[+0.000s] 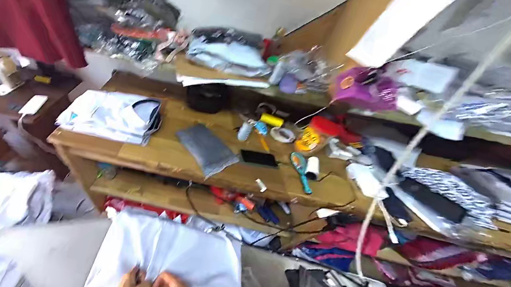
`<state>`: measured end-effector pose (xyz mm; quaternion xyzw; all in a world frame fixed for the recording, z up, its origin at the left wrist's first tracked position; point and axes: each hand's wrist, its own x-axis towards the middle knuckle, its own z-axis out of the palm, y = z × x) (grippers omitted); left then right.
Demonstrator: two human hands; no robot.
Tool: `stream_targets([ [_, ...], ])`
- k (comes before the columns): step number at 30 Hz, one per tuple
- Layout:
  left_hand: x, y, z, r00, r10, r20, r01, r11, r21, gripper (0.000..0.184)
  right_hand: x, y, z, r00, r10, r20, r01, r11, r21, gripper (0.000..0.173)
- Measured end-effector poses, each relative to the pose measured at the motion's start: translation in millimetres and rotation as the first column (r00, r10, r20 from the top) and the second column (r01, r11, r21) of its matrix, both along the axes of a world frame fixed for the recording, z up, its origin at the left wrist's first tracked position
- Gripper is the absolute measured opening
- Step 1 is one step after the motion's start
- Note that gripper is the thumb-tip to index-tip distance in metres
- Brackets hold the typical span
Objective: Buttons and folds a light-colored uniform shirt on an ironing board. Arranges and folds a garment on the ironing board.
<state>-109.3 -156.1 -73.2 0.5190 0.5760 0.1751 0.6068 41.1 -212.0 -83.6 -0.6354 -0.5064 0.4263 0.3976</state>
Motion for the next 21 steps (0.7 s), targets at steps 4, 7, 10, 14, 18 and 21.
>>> stream_targets([
  [4, 1, 1, 6, 1.0, -0.001, 0.03, 0.002, 1.0, -0.012, 0.031, 6, 4, -7, 0.998, 0.018, -0.058, -0.019, 1.0, -0.016, 0.013],
  [7, 0, 0, 16, 0.999, -0.017, 0.036, 0.018, 1.0, -0.019, 0.027, 6, 5, -4, 0.993, 0.046, -0.107, -0.048, 0.999, -0.018, 0.014],
  [10, -3, 0, 14, 0.996, -0.041, 0.081, 0.042, 0.999, -0.004, 0.022, 12, 8, -4, 0.973, 0.082, -0.217, -0.096, 0.994, -0.055, 0.015],
  [14, -6, -2, 7, 0.982, -0.025, 0.189, 0.025, 1.0, 0.005, 0.017, 21, 14, -4, 0.928, 0.123, -0.352, -0.156, 0.985, -0.066, 0.01],
  [18, -6, -5, 3, 0.968, -0.027, 0.248, 0.023, 1.0, 0.019, 0.011, 29, 17, -2, 0.888, 0.158, -0.432, -0.227, 0.967, -0.113, 0.012],
  [21, -6, -6, 1, 0.965, -0.034, 0.261, 0.029, 0.999, 0.023, 0.01, 26, 19, -1, 0.901, 0.116, -0.419, -0.208, 0.961, -0.18, 0.015],
])
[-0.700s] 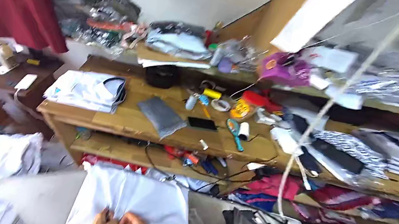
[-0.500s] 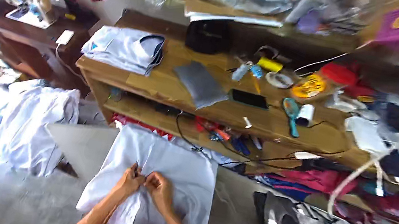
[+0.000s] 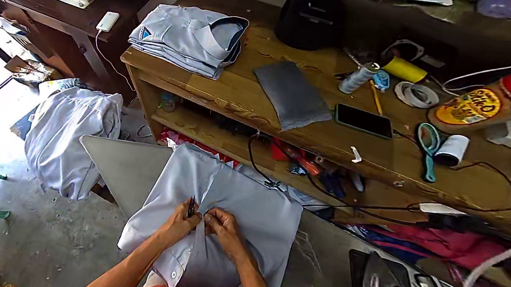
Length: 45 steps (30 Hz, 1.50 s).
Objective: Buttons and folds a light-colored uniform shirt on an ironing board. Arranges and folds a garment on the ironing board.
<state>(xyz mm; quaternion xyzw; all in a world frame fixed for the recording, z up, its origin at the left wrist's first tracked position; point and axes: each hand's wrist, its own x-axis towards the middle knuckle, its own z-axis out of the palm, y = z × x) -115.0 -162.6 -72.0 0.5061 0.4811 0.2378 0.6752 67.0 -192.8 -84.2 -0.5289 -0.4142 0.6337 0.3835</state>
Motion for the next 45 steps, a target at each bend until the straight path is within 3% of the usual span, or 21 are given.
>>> stream_targets([
  [3, -1, 2, 4, 0.996, -0.032, -0.078, 0.036, 0.998, 0.046, 0.015, -4, 1, 3, 0.994, -0.012, 0.106, 0.018, 0.999, -0.05, 0.019],
  [6, -8, 12, 25, 0.962, 0.005, -0.272, 0.045, 0.983, 0.177, 0.038, 2, -15, 14, 0.906, -0.176, 0.386, 0.123, 0.98, 0.157, 0.022],
  [8, -21, 21, 29, 0.896, 0.079, -0.437, 0.059, 0.955, 0.292, 0.044, 21, -37, 13, 0.766, -0.324, 0.555, 0.134, 0.925, 0.355, 0.026],
  [10, -38, 29, 21, 0.818, 0.066, -0.572, 0.16, 0.928, 0.336, 0.047, 53, -62, 0, 0.567, -0.379, 0.731, 0.025, 0.895, 0.445, 0.038],
  [13, -47, 48, 6, 0.72, -0.019, -0.694, 0.314, 0.9, 0.302, 0.051, 100, -72, -34, 0.298, -0.315, 0.901, -0.165, 0.913, 0.373, 0.058],
  [15, -42, 68, 1, 0.7, -0.014, -0.714, 0.356, 0.873, 0.332, 0.051, 114, -51, -37, 0.245, -0.281, 0.928, -0.205, 0.92, 0.333, 0.062],
  [17, -34, 82, 1, 0.69, -0.004, -0.724, 0.375, 0.857, 0.353, 0.051, 118, -24, -23, 0.263, -0.251, 0.931, -0.193, 0.932, 0.306, 0.055],
  [20, -21, 72, 16, 0.691, 0.016, -0.722, 0.327, 0.884, 0.333, 0.042, 94, 1, 16, 0.414, -0.216, 0.884, -0.125, 0.949, 0.291, 0.034],
  [22, -14, 44, 27, 0.781, -0.104, -0.616, 0.282, 0.938, 0.2, 0.035, 64, 2, 33, 0.612, -0.119, 0.782, -0.08, 0.974, 0.211, 0.026],
  [24, -8, 11, 32, 0.864, -0.282, -0.418, 0.325, 0.945, 0.035, 0.03, 33, 1, 36, 0.803, -0.004, 0.596, -0.043, 0.997, 0.065, 0.033],
  [25, -7, -5, 34, 0.876, -0.358, -0.322, 0.376, 0.927, -0.008, 0.031, 22, 3, 35, 0.826, 0.065, 0.56, -0.061, 0.998, -0.027, 0.04],
  [27, -7, -27, 41, 0.816, -0.546, -0.189, 0.547, 0.836, -0.052, 0.039, 9, 6, 35, 0.745, 0.243, 0.621, -0.167, 0.969, -0.179, 0.055],
  [29, -13, -36, 47, 0.712, -0.688, -0.141, 0.689, 0.723, -0.052, 0.033, 6, 4, 32, 0.634, 0.379, 0.674, -0.263, 0.926, -0.273, 0.05],
  [30, -16, -35, 48, 0.699, -0.698, -0.153, 0.702, 0.711, -0.042, 0.029, 8, 2, 31, 0.631, 0.4, 0.665, -0.285, 0.917, -0.281, 0.041],
  [34, -14, -20, 42, 0.826, -0.363, -0.431, 0.43, 0.9, 0.066, 0.028, 29, -14, 13, 0.837, 0.265, 0.478, -0.179, 0.96, -0.217, 0.027],
  [38, 10, -17, 25, 0.757, -0.231, -0.611, 0.386, 0.913, 0.132, 0.027, 27, -25, 11, 0.965, 0.071, 0.252, -0.013, 0.974, -0.225, 0.012],
  [41, 19, -22, 20, 0.731, -0.199, -0.653, 0.36, 0.925, 0.121, 0.024, 25, -32, 14, 0.994, -0.035, 0.104, 0.062, 0.961, -0.269, 0.007],
  [45, 15, -18, 22, 0.817, -0.175, -0.55, 0.277, 0.955, 0.107, 0.022, 24, -34, 13, 0.996, -0.086, 0.012, 0.086, 0.957, -0.279, 0.005],
])
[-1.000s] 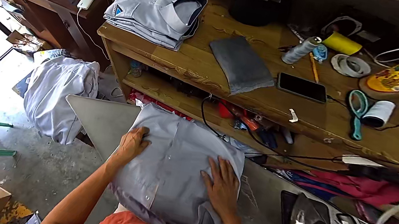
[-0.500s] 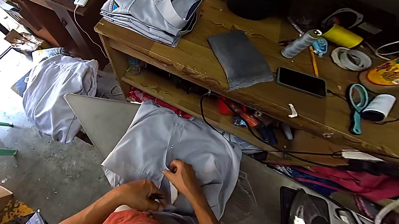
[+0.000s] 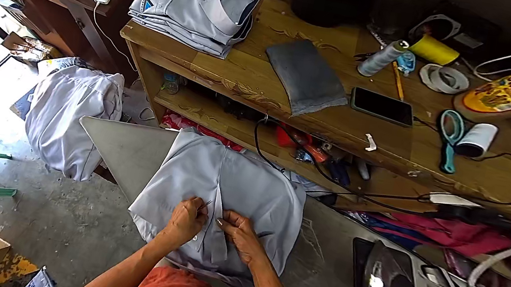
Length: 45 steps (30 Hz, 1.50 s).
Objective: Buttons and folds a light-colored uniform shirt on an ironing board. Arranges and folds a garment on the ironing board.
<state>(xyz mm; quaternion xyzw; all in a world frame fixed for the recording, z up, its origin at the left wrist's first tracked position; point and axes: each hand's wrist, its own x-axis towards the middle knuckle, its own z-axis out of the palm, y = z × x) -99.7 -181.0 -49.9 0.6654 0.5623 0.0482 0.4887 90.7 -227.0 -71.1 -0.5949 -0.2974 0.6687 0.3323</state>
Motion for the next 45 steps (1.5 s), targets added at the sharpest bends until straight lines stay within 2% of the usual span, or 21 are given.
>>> stream_targets([
  [8, -10, 6, 4, 0.978, 0.109, 0.176, -0.083, 0.986, -0.148, 0.018, -8, 6, 15, 0.991, -0.048, -0.121, 0.033, 0.992, -0.122, 0.005],
  [11, -9, 3, 5, 0.954, 0.168, 0.247, -0.125, 0.976, -0.179, 0.016, -11, 7, 18, 0.992, -0.07, -0.105, 0.055, 0.988, -0.146, 0.003],
  [17, -5, -1, 1, 0.957, 0.186, 0.221, -0.16, 0.978, -0.131, 0.014, -13, 4, 17, 0.989, -0.107, -0.105, 0.094, 0.988, -0.124, 0.008],
  [19, -6, 0, -1, 0.961, 0.18, 0.21, -0.157, 0.98, -0.123, 0.014, -9, 3, 20, 0.985, -0.081, -0.152, 0.064, 0.991, -0.117, 0.015],
  [21, -7, 0, -1, 0.958, 0.184, 0.222, -0.158, 0.979, -0.129, 0.013, -5, 4, 22, 0.984, -0.04, -0.171, 0.024, 0.995, -0.093, 0.014],
  [23, -8, 0, -1, 0.951, 0.19, 0.244, -0.16, 0.977, -0.14, 0.013, -10, 7, 22, 0.998, -0.015, -0.057, 0.012, 0.999, -0.052, 0.007],
  [25, -8, 0, -3, 0.933, 0.217, 0.288, -0.175, 0.971, -0.164, 0.015, -17, 7, 18, 0.992, 0.006, 0.127, -0.011, 0.999, 0.04, 0.008],
  [29, -7, 0, -8, 0.89, 0.309, 0.335, -0.233, 0.941, -0.247, 0.017, -30, 2, 16, 0.885, 0.033, 0.464, -0.131, 0.975, 0.18, 0.013],
  [32, -6, 1, -13, 0.899, 0.311, 0.309, -0.234, 0.936, -0.261, 0.015, -41, -4, 22, 0.813, 0.033, 0.581, -0.185, 0.961, 0.204, 0.014],
  [35, -6, 2, -13, 0.901, 0.327, 0.284, -0.239, 0.923, -0.302, 0.011, -46, -7, 22, 0.78, 0.006, 0.626, -0.21, 0.945, 0.252, 0.014],
  [37, -7, 3, -10, 0.901, 0.329, 0.282, -0.235, 0.918, -0.321, 0.009, -47, -8, 18, 0.812, -0.035, 0.582, -0.179, 0.935, 0.307, 0.013],
  [39, -7, 3, -8, 0.896, 0.323, 0.305, -0.222, 0.92, -0.323, 0.009, -41, -6, 8, 0.912, -0.069, 0.404, -0.072, 0.944, 0.323, 0.012],
  [40, -8, 2, -8, 0.891, 0.315, 0.328, -0.213, 0.926, -0.311, 0.009, -37, -4, 2, 0.965, -0.087, 0.249, 0.011, 0.957, 0.29, 0.01],
  [42, -7, 0, -9, 0.88, 0.28, 0.384, -0.181, 0.945, -0.273, 0.013, -30, 0, 0, 0.989, -0.142, -0.036, 0.145, 0.98, 0.133, 0.003],
  [43, -7, 0, -9, 0.878, 0.257, 0.403, -0.165, 0.954, -0.249, 0.013, -28, 2, 3, 0.981, -0.166, -0.103, 0.172, 0.984, 0.054, 0.002],
  [45, -7, 0, -10, 0.888, 0.208, 0.409, -0.134, 0.97, -0.203, 0.016, -25, 3, 8, 0.981, -0.162, -0.108, 0.163, 0.987, 0.001, 0.003],
])
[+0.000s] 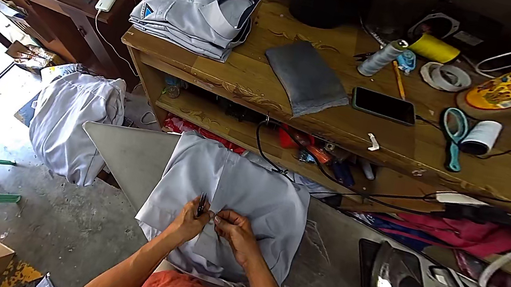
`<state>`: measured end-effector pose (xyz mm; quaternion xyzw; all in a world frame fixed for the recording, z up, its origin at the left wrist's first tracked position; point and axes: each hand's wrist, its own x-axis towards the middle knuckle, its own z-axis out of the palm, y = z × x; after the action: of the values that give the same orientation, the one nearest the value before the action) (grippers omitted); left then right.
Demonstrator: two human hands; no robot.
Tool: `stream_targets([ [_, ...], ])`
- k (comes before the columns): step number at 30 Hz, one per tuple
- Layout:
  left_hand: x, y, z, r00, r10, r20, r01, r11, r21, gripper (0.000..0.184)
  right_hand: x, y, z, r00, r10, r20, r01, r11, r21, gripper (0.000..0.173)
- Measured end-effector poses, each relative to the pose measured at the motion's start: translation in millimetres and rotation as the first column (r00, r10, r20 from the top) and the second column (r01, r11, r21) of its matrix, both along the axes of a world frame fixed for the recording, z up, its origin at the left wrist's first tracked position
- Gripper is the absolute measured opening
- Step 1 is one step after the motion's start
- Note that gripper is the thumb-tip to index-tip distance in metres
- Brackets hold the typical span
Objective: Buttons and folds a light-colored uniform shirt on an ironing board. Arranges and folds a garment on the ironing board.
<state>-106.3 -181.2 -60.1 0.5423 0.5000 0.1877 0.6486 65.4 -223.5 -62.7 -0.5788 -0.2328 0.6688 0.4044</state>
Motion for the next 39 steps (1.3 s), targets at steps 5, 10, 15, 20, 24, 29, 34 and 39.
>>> stream_targets([
  [5, -10, 17, 13, 0.981, 0.041, -0.187, -0.026, 0.996, 0.086, 0.048, 6, -19, 0, 0.903, 0.057, 0.426, -0.18, 0.951, 0.253, 0.014],
  [10, -74, 88, 24, 0.778, 0.303, -0.551, -0.08, 0.917, 0.391, 0.041, 55, -71, -31, 0.496, -0.129, 0.859, -0.384, 0.854, 0.35, 0.03],
  [15, -142, 109, -24, 0.478, 0.523, -0.706, 0.09, 0.77, 0.631, 0.044, 68, -110, -37, 0.365, -0.183, 0.913, -0.452, 0.823, 0.345, 0.028],
  [20, -110, 62, 6, 0.69, 0.301, -0.658, 0.283, 0.724, 0.629, 0.034, 26, -90, -15, 0.326, -0.012, 0.945, -0.697, 0.673, 0.249, 0.046],
  [24, -59, -9, 9, 0.749, -0.441, -0.494, 0.654, 0.608, 0.45, 0.023, 21, -70, -24, 0.401, 0.138, 0.906, -0.748, 0.62, 0.237, 0.023],
  [29, -35, -44, -21, 0.825, -0.299, -0.48, 0.561, 0.536, 0.631, 0.04, 50, -39, -15, 0.699, 0.363, 0.616, -0.603, 0.763, 0.234, 0.02],
  [34, -24, -35, -22, 0.84, -0.324, -0.436, 0.542, 0.541, 0.643, 0.025, 45, -33, -12, 0.746, 0.239, 0.621, -0.443, 0.875, 0.196, 0.023],
  [39, -19, -30, -18, 0.845, -0.381, -0.374, 0.534, 0.616, 0.579, 0.04, 31, -39, -9, 0.715, 0.227, 0.661, -0.505, 0.822, 0.264, 0.035],
])
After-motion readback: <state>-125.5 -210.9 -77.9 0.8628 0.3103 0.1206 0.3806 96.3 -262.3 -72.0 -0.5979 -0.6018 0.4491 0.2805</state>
